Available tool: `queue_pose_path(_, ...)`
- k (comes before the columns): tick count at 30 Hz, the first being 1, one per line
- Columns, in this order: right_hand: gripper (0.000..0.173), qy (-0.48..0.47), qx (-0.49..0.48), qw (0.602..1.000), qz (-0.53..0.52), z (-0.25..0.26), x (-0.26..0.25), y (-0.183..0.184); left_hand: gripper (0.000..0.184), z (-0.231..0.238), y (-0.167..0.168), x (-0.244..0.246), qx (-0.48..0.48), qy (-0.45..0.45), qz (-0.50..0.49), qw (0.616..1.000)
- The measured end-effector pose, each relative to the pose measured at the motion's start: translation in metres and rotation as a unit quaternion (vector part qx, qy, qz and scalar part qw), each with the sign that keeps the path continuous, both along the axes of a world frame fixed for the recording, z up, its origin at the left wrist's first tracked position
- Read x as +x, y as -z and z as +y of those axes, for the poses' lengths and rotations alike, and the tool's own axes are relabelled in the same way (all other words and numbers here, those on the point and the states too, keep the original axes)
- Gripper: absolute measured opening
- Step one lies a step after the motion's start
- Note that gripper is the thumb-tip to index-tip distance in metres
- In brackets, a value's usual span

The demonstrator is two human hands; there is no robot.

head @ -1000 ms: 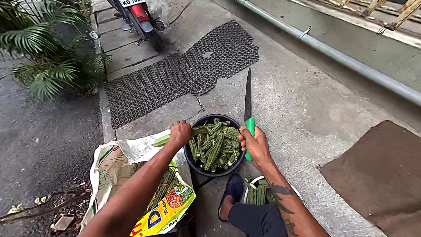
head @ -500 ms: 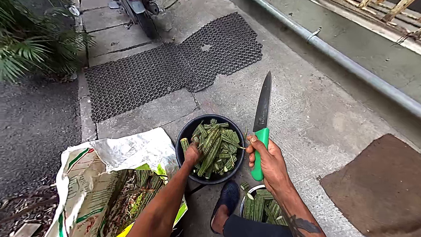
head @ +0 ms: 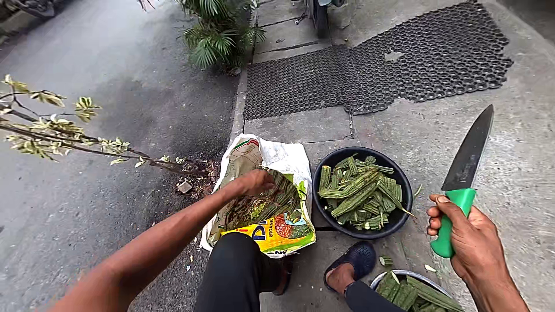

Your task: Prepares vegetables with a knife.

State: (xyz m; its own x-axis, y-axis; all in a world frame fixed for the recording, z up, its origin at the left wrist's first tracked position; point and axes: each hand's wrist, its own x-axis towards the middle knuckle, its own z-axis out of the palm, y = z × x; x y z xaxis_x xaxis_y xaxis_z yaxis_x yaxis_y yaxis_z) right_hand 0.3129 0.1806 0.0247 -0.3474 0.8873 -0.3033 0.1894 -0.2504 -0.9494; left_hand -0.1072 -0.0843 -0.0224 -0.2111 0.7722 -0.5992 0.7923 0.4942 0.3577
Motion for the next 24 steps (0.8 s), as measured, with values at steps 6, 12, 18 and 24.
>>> queue_pose_path(6, 0.026, -0.030, 0.035, 0.999, -0.017, -0.015, -0.013, 0.005, 0.037, -0.110, 0.068, -0.034, -0.058, -0.277, 0.021, 0.959)
queue_pose_path(12, 0.025, -0.039, 0.045, 0.995, -0.079, -0.012, -0.020, 0.032, 0.056, -0.120, 0.197, -0.063, -0.114, -0.389, 0.024, 0.914)
queue_pose_path(18, 0.022, -0.055, 0.006, 0.990, -0.130, 0.001, -0.028, 0.062, 0.069, -0.116, 0.288, -0.096, -0.091, -0.466, 0.065, 0.878)
queue_pose_path(24, 0.020, -0.087, -0.009, 0.985, -0.150, -0.003, -0.058, 0.070, 0.063, -0.118, 0.322, -0.082, -0.096, -0.481, 0.126, 0.862)
